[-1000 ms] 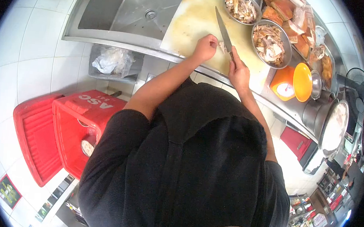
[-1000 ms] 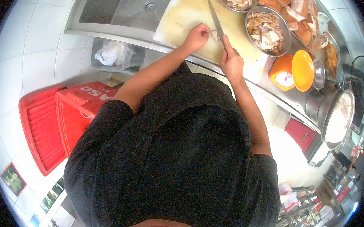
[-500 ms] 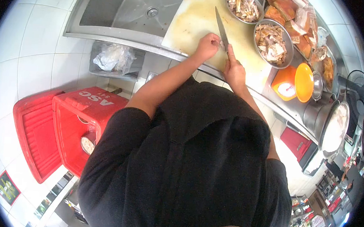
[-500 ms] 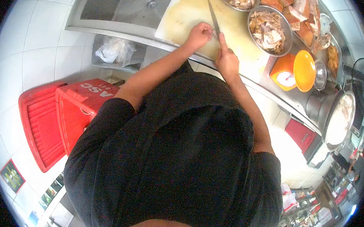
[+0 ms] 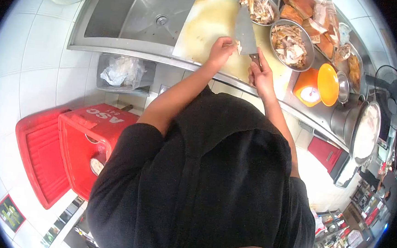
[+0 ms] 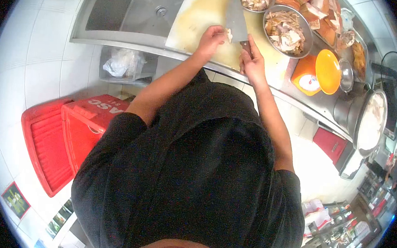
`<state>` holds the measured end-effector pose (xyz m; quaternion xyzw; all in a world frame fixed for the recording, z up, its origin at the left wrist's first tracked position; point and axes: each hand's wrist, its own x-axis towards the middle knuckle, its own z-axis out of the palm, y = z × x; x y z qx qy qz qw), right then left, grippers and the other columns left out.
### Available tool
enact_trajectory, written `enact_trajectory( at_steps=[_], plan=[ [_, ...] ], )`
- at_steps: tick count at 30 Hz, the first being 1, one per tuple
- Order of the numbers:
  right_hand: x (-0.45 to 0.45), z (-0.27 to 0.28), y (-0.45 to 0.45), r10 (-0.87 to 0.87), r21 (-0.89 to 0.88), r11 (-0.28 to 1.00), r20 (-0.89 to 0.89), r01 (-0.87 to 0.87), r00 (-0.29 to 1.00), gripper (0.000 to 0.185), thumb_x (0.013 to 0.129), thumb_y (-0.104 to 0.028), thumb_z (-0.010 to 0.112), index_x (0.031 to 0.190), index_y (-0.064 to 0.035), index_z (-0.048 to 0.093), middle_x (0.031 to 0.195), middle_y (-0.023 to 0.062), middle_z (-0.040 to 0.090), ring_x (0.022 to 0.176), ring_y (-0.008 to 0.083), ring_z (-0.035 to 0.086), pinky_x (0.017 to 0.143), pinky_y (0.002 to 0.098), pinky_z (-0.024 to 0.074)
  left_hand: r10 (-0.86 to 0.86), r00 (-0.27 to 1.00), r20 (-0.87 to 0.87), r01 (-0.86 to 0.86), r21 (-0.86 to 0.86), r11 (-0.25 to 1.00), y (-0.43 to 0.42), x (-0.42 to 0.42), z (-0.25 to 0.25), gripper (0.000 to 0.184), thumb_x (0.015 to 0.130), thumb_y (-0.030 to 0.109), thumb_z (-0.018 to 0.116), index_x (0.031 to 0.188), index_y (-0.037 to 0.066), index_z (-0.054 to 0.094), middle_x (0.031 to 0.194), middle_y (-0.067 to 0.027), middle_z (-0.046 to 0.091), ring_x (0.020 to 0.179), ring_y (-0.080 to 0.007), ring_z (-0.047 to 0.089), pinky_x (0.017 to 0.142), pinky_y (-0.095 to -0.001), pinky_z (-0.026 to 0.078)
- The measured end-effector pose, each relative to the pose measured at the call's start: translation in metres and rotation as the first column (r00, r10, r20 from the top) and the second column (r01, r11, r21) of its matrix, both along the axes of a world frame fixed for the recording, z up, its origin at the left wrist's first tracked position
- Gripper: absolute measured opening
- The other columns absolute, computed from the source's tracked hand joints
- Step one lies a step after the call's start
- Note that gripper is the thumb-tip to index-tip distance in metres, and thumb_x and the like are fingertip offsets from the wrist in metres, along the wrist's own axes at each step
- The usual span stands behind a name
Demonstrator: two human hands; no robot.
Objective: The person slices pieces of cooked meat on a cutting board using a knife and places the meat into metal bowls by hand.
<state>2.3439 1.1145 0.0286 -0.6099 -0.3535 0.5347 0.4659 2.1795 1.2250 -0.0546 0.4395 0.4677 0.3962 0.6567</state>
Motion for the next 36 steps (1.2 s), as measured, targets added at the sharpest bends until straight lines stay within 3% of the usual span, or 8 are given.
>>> enact_trajectory(
  at_steps=[6, 12, 21, 24, 25, 29, 32, 36],
  plan=[
    [-0.004, 0.019, -0.001, 0.005, -0.1, 0.994, -0.272, -0.033, 0.962, 0.061, 0.11, -0.013, 0.053, 0.166, -0.0262, 0.034, 0.078, 0.0003, 0.054, 0.052, 0.0082, 0.044, 0.045, 0.0231, 0.0377, 0.018, 0.774, 0.633, 0.161, -0.225, 0.961, -0.001, 0.004, 0.036, 0.048, 0.095, 0.014, 0.07, 0.138, 0.002, 0.051, 0.132, -0.0122, 0.063, 0.119, -0.0254, 0.065, 0.103, -0.05, 0.055],
    [0.004, 0.011, -0.006, 0.015, -0.057, 0.998, -0.236, -0.029, 0.972, 0.062, 0.108, -0.011, 0.055, 0.166, -0.0224, 0.035, 0.077, 0.0007, 0.055, 0.05, 0.0088, 0.045, 0.044, 0.0249, 0.039, 0.04, 0.806, 0.591, 0.162, -0.285, 0.945, 0.004, 0.008, 0.021, 0.045, 0.095, -0.003, 0.064, 0.138, 0.002, 0.049, 0.116, -0.0144, 0.067, 0.107, -0.0277, 0.069, 0.09, -0.0432, 0.06],
    [0.046, 0.036, -0.045, -0.172, 0.111, 0.979, -0.013, 0.172, 0.985, 0.065, 0.105, -0.001, 0.055, 0.165, -0.0187, 0.038, 0.077, -0.0037, 0.05, 0.057, 0.0053, 0.043, 0.049, 0.0235, 0.0387, 0.105, 0.938, 0.33, -0.035, -0.212, 0.977, 0.05, 0.007, 0.042, 0.041, 0.096, -0.003, 0.064, 0.133, 0.003, 0.049, 0.111, -0.0137, 0.066, 0.091, -0.0239, 0.067, 0.079, -0.0388, 0.057],
    [0.057, 0.031, -0.063, -0.155, 0.111, 0.982, 0.005, 0.153, 0.988, 0.067, 0.103, 0.001, 0.056, 0.165, -0.0167, 0.039, 0.128, 0.001, 0.069, 0.068, 0.0033, 0.044, 0.057, 0.0216, 0.0415, 0.013, 0.974, 0.226, -0.008, -0.026, 1.0, 0.102, 0.037, 0.072, 0.048, 0.096, -0.001, 0.064, 0.14, -0.001, 0.047, 0.116, -0.0143, 0.065, 0.096, -0.0234, 0.067, 0.083, -0.0368, 0.056],
    [0.059, 0.011, -0.065, -0.177, 0.254, 0.955, 0.073, 0.154, 0.981, 0.066, 0.105, 0.003, 0.054, 0.165, -0.0184, 0.038, 0.103, -0.0016, 0.067, 0.061, 0.0039, 0.044, 0.052, 0.0216, 0.0396, 0.013, 0.978, 0.208, -0.018, 0.022, 1.0, 0.118, 0.051, 0.081, 0.052, 0.096, 0.002, 0.066, 0.143, -0.003, 0.046, 0.116, -0.0142, 0.065, 0.098, -0.0232, 0.066, 0.085, -0.0364, 0.055],
    [0.061, 0.01, -0.085, -0.167, 0.205, 0.967, 0.055, 0.153, 0.984, 0.066, 0.104, 0.004, 0.055, 0.164, -0.0149, 0.039, 0.134, 0.0049, 0.067, 0.087, 0.0064, 0.054, 0.074, 0.0218, 0.0436, -0.003, 0.998, 0.062, -0.009, 0.179, 0.984, 0.157, 0.096, 0.109, 0.069, 0.094, 0.011, 0.072, 0.153, -0.007, 0.04, 0.122, -0.0139, 0.065, 0.108, -0.022, 0.064, 0.093, -0.0351, 0.053],
    [0.065, -0.006, -0.103, -0.203, 0.218, 0.956, 0.007, 0.196, 0.979, 0.065, 0.102, 0.006, 0.059, 0.163, -0.0102, 0.041, 0.145, 0.011, 0.063, 0.131, 0.0152, 0.059, 0.109, 0.0263, 0.0438, -0.018, 0.994, -0.107, 0.052, 0.331, 0.942, 0.156, 0.11, 0.102, 0.068, 0.093, 0.018, 0.077, 0.149, -0.005, 0.046, 0.128, -0.0152, 0.066, 0.115, -0.025, 0.064, 0.101, -0.037, 0.051],
    [0.073, -0.002, -0.132, -0.278, 0.218, 0.935, -0.035, 0.278, 0.96, 0.064, 0.102, 0.006, 0.059, 0.162, -0.0094, 0.042, 0.144, 0.0118, 0.063, 0.13, 0.014, 0.058, 0.109, 0.0261, 0.0427, 0.018, 0.823, -0.568, 0.406, 0.61, 0.681, 0.116, 0.12, 0.096, 0.05, 0.091, 0.024, 0.08, 0.131, -0.001, 0.062, 0.127, -0.0133, 0.067, 0.115, -0.0234, 0.065, 0.1, -0.0372, 0.052]
  ],
)
